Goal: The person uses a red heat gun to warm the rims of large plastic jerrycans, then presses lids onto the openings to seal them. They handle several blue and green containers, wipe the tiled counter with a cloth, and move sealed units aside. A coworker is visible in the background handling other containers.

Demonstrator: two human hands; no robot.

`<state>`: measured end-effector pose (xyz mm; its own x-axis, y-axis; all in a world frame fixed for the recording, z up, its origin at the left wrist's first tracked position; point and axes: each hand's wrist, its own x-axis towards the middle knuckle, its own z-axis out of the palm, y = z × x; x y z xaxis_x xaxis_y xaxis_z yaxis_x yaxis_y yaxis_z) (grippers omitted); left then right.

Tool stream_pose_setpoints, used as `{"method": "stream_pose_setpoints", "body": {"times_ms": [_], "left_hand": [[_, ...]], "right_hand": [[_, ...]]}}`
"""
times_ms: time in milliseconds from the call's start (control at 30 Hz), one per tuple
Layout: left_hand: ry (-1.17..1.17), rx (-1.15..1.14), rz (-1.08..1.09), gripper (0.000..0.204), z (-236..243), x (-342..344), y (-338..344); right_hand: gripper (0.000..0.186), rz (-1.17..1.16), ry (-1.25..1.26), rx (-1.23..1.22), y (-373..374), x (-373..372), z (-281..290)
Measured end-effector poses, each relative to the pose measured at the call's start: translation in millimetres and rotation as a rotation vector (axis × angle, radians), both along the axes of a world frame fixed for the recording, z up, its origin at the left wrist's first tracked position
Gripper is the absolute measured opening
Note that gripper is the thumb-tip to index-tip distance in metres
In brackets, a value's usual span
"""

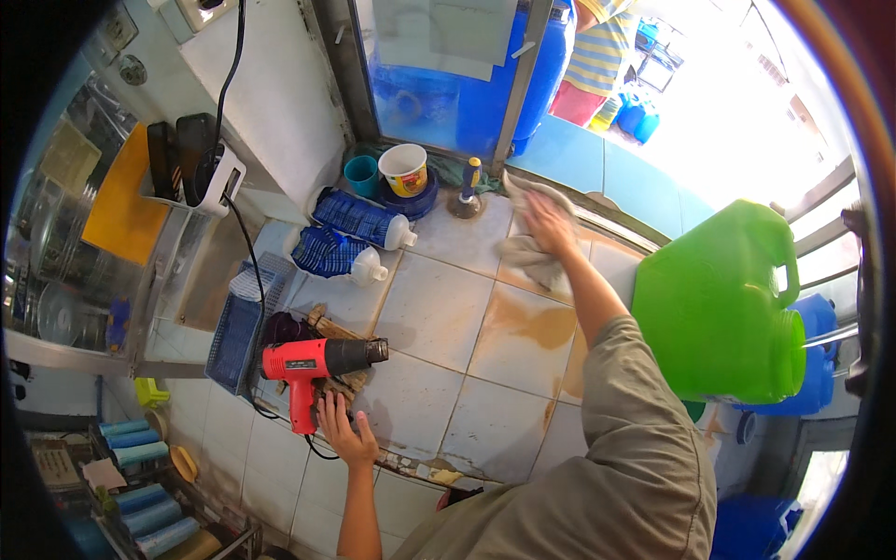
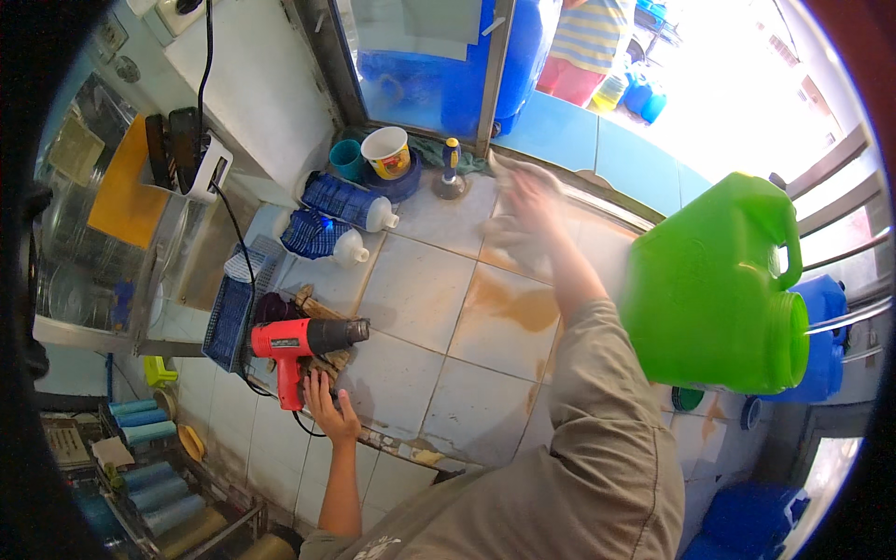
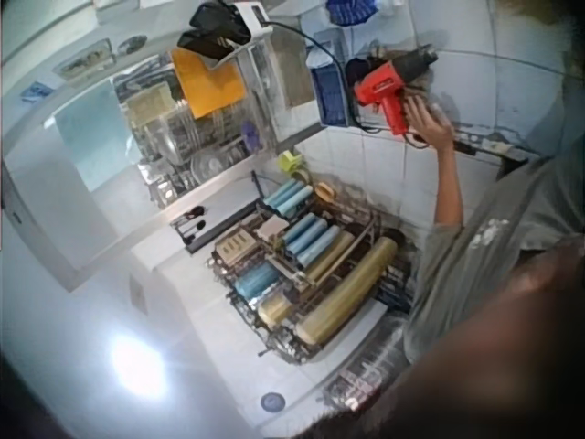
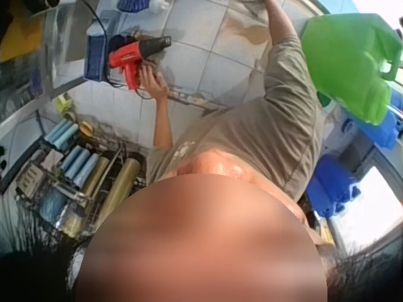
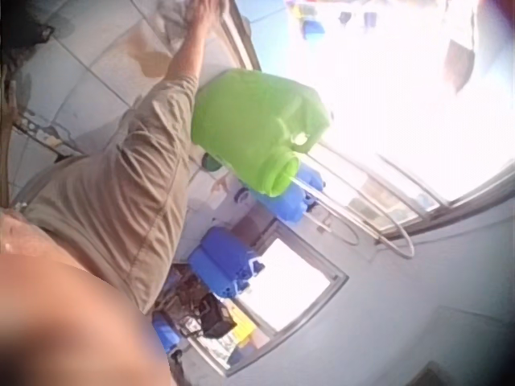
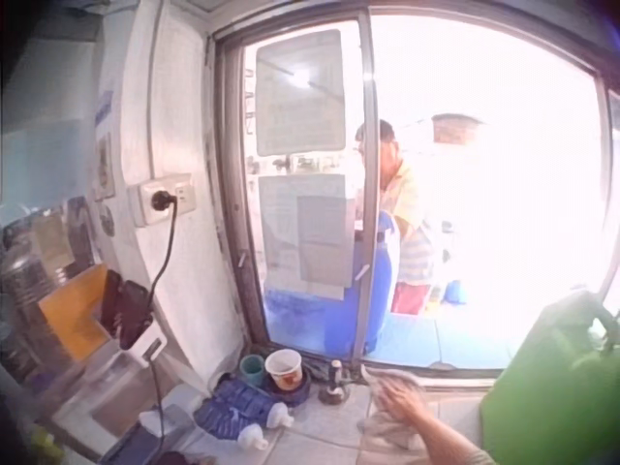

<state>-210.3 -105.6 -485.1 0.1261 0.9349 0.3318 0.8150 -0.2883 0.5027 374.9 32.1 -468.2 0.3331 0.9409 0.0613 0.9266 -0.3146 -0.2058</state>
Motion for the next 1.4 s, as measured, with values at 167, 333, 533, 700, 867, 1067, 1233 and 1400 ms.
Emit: {"method": "stream_pose_setpoints", "body": {"times_ms": [167,333,533,700,867,1067,1233,1400], "left_hand": [[-0.004,0.035,-0.027,0.055,1.3,-0.6,0.4],[-0.102,0.087,-0.096,0.054,-0.7,-4.3,-0.1],[-0.142,0.125,-0.122,0.053,-8.8,-8.8,1.1],[-0.134,0.134,-0.13,0.052,-10.5,-9.7,2.5],[-0.123,0.133,-0.113,0.053,-8.9,-8.1,1.8],[-0.145,0.137,-0.139,0.058,-8.4,-8.3,0.9],[-0.141,0.134,-0.158,0.061,-7.0,-8.3,2.0],[-0.13,0.147,-0.142,0.06,-6.3,-6.9,1.2]], "right_hand": [[0.065,-0.544,-0.07,-0.262,-77.9,19.8,13.7],[0.066,-0.291,-0.195,-0.234,-84.0,-121.8,-9.4],[0.059,0.316,-0.056,0.032,-150.8,-267.8,-31.3],[0.067,-0.023,-0.079,0.127,-143.6,-136.4,-23.8],[0.064,-0.361,-0.047,0.047,-130.6,-115.8,-27.6],[0.059,0.19,-0.047,0.031,-177.0,-307.8,-18.5],[0.059,0.431,0.097,0.079,-193.9,-275.8,-17.4],[0.063,-0.221,-0.038,0.089,-139.2,-91.8,-8.3]]}}
